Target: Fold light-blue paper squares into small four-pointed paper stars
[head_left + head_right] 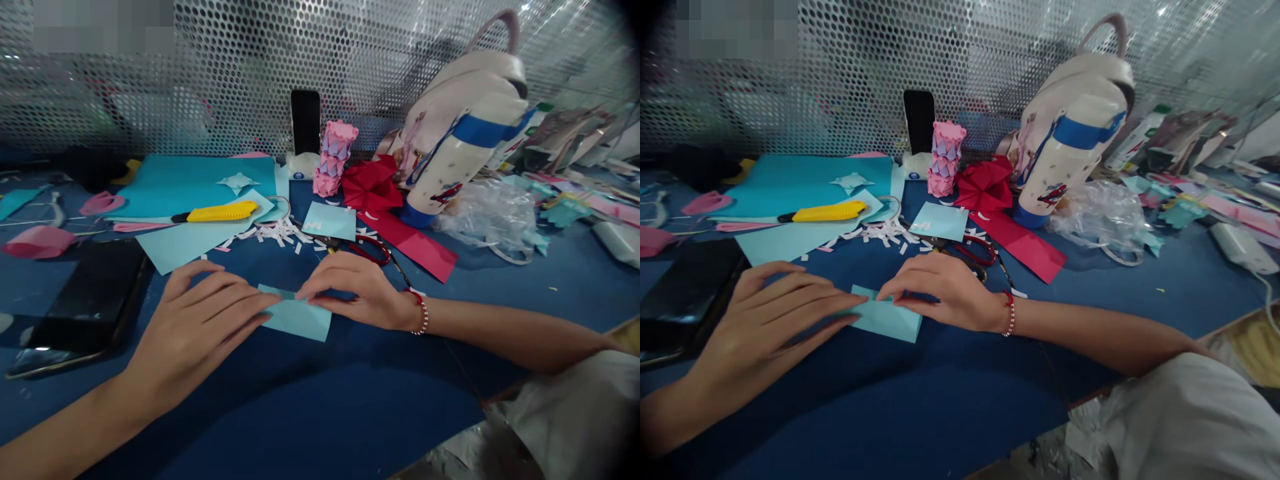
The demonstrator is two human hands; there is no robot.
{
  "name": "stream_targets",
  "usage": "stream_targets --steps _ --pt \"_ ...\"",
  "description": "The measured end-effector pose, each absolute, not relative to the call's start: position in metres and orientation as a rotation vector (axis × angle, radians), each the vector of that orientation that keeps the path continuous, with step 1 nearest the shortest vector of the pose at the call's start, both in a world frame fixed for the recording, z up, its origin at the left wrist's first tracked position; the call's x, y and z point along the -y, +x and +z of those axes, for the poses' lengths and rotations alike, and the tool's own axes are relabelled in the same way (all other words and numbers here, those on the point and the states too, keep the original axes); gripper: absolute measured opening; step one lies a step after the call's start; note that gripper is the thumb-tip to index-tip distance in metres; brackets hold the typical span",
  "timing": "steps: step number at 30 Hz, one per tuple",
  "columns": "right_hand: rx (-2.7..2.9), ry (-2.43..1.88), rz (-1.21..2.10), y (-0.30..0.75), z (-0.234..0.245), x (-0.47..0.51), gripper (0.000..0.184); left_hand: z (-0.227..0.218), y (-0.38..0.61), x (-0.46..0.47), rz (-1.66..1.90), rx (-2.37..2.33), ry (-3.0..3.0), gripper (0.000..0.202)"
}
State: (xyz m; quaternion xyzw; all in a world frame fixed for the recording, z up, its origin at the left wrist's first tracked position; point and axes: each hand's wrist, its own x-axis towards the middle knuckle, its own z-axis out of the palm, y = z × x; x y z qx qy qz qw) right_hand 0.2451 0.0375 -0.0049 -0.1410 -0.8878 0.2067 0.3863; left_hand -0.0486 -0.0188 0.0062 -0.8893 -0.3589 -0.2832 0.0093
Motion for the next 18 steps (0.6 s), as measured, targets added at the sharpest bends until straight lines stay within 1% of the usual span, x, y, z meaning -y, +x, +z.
stream_targets --steps 3,6,8,11,12,14,15,18 --pt "2.274 -0.289 0.534 0.245 -0.002 -0.034 0.014 0.009 -0.048 0.019 -0.899 1.106 -2.795 0.021" --pt "2.29 -0.244 0.489 0.244 0.001 -0.031 0.023 0.012 -0.049 0.019 -0.903 1.064 -2.828 0.014" --pt "2.329 -0.234 0.364 0.244 0.003 -0.03 0.032 0.013 -0.049 0.02 -0.893 1.063 -2.835 0.015" --pt "2.416 -0.245 0.054 0.245 0.004 -0.032 0.04 0.012 -0.048 0.025 -0.873 1.079 -2.829 0.019" --pt "2.436 -0.236 -0.06 0.247 0.004 -0.034 0.037 0.011 -0.047 0.028 -0.86 1.074 -2.829 0.02" --pt "2.46 -0.181 -0.274 0.251 0.006 -0.037 0.022 0.006 -0.046 0.034 -0.802 1.045 -2.828 0.024" --pt "2.469 -0.129 -0.369 0.254 0.007 -0.039 0.018 0.004 -0.045 0.037 -0.758 1.023 -2.826 0.026" --pt "2.555 0.034 -0.542 0.261 0.012 -0.045 0.024 -0.005 -0.046 0.041 -0.659 0.92 -2.8 0.031"
